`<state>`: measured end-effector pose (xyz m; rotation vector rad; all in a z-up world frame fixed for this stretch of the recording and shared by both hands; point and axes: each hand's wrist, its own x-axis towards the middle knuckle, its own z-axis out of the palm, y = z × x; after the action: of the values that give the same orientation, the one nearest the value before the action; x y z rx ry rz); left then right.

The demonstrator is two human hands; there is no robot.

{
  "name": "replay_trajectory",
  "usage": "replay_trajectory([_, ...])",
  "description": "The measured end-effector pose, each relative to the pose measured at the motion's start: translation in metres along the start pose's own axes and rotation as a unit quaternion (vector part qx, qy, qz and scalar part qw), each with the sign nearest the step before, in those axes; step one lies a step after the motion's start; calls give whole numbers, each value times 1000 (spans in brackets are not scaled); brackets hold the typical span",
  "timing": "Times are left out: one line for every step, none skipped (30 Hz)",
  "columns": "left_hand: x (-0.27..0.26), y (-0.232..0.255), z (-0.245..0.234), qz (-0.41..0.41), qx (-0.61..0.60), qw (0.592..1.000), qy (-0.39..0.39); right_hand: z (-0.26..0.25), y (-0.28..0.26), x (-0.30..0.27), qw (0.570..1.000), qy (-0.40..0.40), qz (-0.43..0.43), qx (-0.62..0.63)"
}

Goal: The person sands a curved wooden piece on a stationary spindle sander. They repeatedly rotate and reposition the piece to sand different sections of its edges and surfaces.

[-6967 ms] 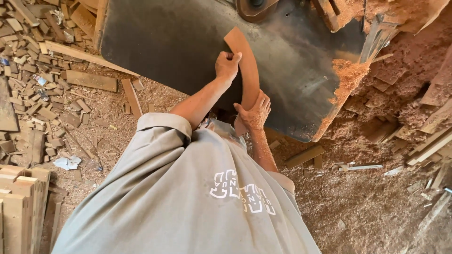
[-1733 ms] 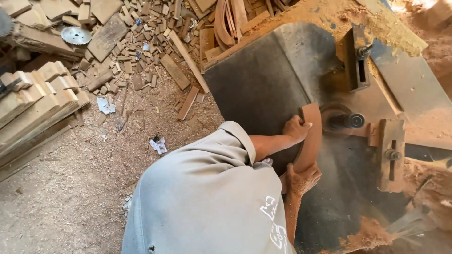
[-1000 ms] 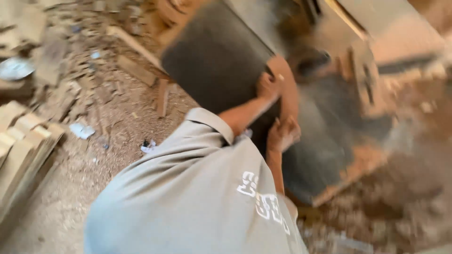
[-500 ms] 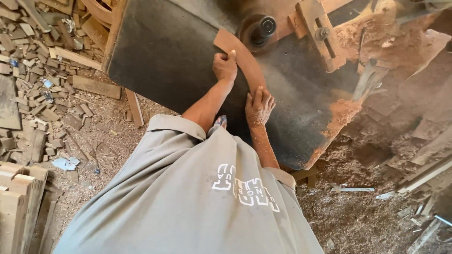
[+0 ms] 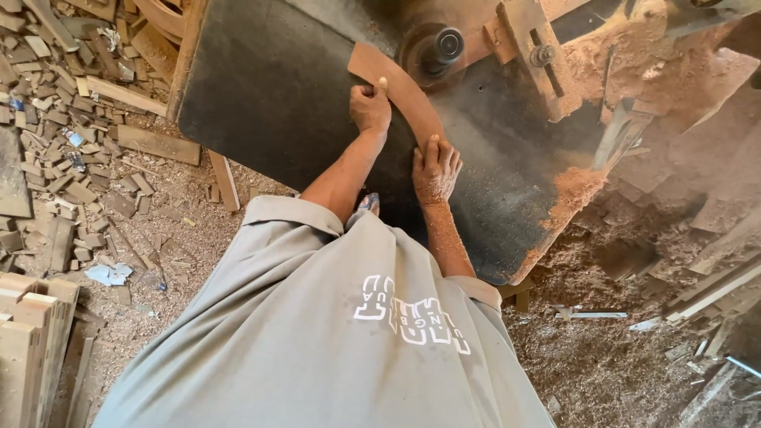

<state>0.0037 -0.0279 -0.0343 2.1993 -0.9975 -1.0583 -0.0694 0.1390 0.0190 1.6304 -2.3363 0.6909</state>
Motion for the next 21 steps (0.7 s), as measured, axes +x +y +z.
replay_trajectory([3, -2, 1, 0, 0, 1000, -1, 0, 0, 2, 1000, 0, 0, -1])
replay_trajectory([7, -4, 2, -2, -4, 1000, -1, 0, 1, 3, 1000, -2, -5, 2])
replay_trajectory([10, -6, 3, -4, -8, 1000, -1, 1, 1, 5, 1000, -4, -11, 4])
replay_trajectory([11, -4, 2, -4, -9, 1000, 0, 2, 2, 7, 1000, -4, -11, 4])
replay_trajectory([11, -2, 0, -9, -14, 1000, 2, 4, 3, 8, 1000, -3, -17, 2])
replay_trajectory([11, 0, -1, -14, -19, 1000, 4, 4, 4, 9, 1000, -3, -23, 0])
replay_trajectory([12, 0, -1, -14, -19, 1000, 4, 6, 5, 10, 1000, -3, -24, 0])
replay_trajectory([13, -1, -2, -13, -13, 1000, 6, 8, 6, 10, 1000, -1, -27, 4])
replay_trajectory([13, -1, -2, -12, -7, 1000, 7, 10, 8, 11, 1000, 1, -30, 7])
replay_trajectory([16, -2, -2, -12, -8, 1000, 7, 9, 7, 14, 1000, 1, -31, 6])
replay_trajectory([18, -3, -2, -3, -11, 1000, 8, 9, 6, 16, 999, 0, -34, 9])
replay_trajectory([20, -4, -2, 5, -13, 1000, 8, 8, 5, 19, 999, 0, -37, 12])
replay_trajectory([20, -3, -6, 4, -13, 1000, 8, 8, 5, 20, 999, -1, -37, 11])
replay_trajectory([21, 0, -9, -1, -14, 1000, -3, 8, 5, 22, 999, -4, -44, 13])
replay_trajectory([22, 2, -12, -7, -14, 1000, -14, 8, 5, 25, 999, -7, -51, 14])
replay_trajectory([23, 2, -14, -8, -14, 1000, -13, 10, 7, 25, 999, -8, -52, 14])
replay_trajectory([24, 3, -17, -2, -9, 1000, -16, 12, 8, 24, 998, -7, -55, 14])
replay_trajectory([26, 4, -20, 5, -5, 1000, -18, 15, 8, 25, 998, -6, -58, 13])
replay_trajectory([29, 8, -25, 4, -6, 1000, -17, 15, 7, 27, 998, -6, -60, 14])
replay_trajectory([31, 10, -30, 0, 2, 998, -55, 14, 6, 28, 998, -29, -55, 7])
replay_trajectory([33, 13, -35, -4, 10, 996, -93, 13, 6, 28, 997, -53, -51, -1])
